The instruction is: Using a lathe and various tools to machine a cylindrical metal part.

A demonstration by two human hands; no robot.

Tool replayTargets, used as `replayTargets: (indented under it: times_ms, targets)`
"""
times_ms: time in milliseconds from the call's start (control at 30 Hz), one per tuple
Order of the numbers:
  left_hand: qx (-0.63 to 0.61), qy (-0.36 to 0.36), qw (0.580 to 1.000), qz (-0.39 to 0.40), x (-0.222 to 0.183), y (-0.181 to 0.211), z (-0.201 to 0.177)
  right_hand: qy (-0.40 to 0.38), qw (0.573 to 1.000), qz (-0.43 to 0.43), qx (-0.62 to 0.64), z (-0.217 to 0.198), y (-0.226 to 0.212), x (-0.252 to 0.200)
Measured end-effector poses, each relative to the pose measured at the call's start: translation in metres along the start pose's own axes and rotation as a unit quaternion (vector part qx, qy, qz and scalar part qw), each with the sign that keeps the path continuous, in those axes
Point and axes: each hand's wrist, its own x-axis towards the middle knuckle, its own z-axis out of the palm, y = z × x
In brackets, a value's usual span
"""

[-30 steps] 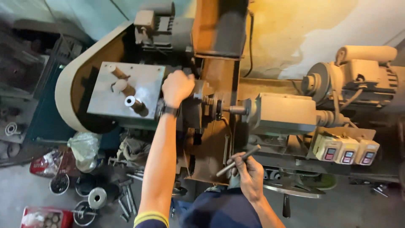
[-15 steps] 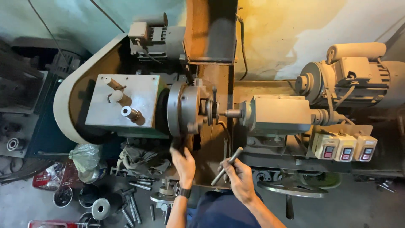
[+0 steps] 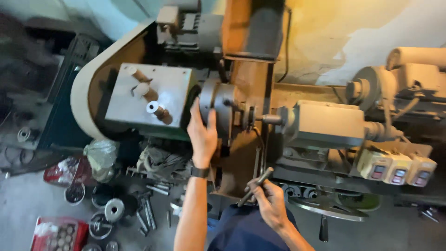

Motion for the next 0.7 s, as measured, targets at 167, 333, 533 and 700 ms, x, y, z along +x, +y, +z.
replayTargets:
  times_ms: [167,333,533,700]
  targets:
    - [-0.081,0.118,0.979,0.142,-0.077,-0.082,0.021,0.015,0.999,-0.004,-0.029,-0.002,0.022,0.006]
    - [0.035,0.187,0.982,0.003,-0.17,-0.17,-0.024,-0.012,0.999,0.038,-0.031,0.008,0.017,0.016]
    - [0.127,0.118,0.915,-0.365,-0.221,-0.259,-0.048,-0.02,0.997,0.041,-0.069,0.039,0.005,0.018]
    - [0.07,0.122,0.925,-0.354,-0.223,-0.326,0.02,-0.019,0.989,0.012,-0.147,0.006,0.074,0.051]
